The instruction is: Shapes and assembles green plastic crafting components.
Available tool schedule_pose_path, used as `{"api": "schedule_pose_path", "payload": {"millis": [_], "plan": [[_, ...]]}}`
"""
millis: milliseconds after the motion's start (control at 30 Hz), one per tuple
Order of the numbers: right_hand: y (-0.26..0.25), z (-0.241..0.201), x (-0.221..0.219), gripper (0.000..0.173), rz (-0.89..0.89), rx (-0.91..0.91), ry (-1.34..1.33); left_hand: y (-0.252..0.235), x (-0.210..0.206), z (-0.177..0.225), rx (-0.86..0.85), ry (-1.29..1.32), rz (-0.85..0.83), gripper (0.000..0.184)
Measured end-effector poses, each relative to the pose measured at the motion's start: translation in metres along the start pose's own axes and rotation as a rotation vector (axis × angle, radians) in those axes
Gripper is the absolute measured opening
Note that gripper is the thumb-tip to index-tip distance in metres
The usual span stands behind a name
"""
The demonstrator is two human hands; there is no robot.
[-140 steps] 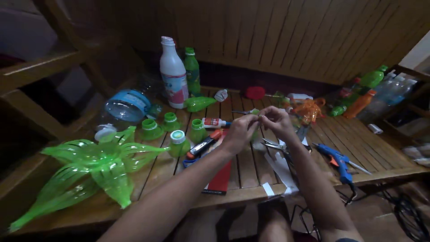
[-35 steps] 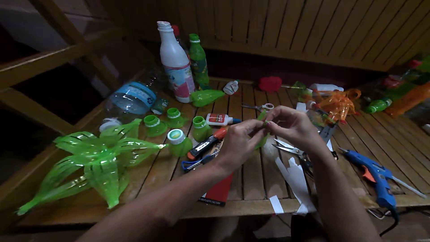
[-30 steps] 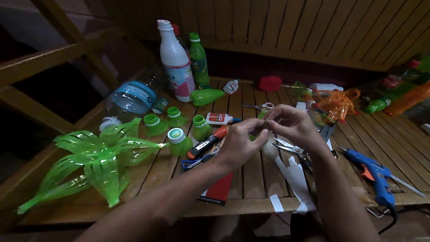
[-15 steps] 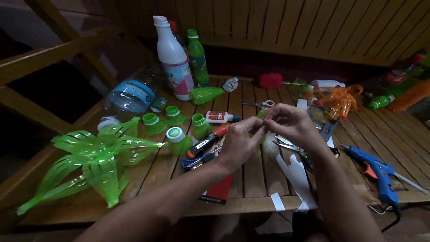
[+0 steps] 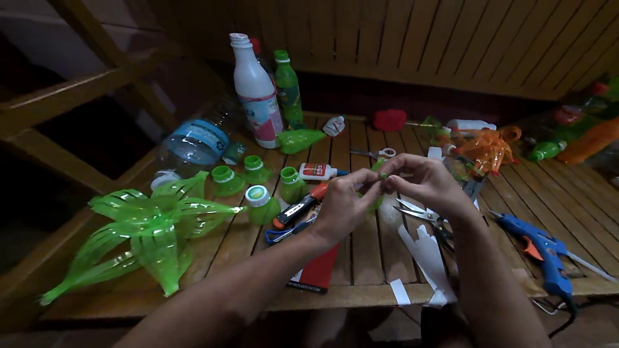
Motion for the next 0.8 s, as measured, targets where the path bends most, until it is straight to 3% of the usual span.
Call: {"api": "schedule_pose_path", "payload": {"millis": [800], "plan": [[-0.0014,-0.0016,0.0014,0.004,0.042,0.116,0.157,0.0014,-0.0044,0.005,-0.145,-0.042,-0.052,0.017]]}}
Point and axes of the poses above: each hand's wrist, its own y-axis away from the middle knuckle, its own x-axis out of the back of the hand, z = x × y, the point moved 7 cm from there along -y, towards the middle knuckle, and after that the axes turned 5 degrees about -z, right-handed, at the moved point
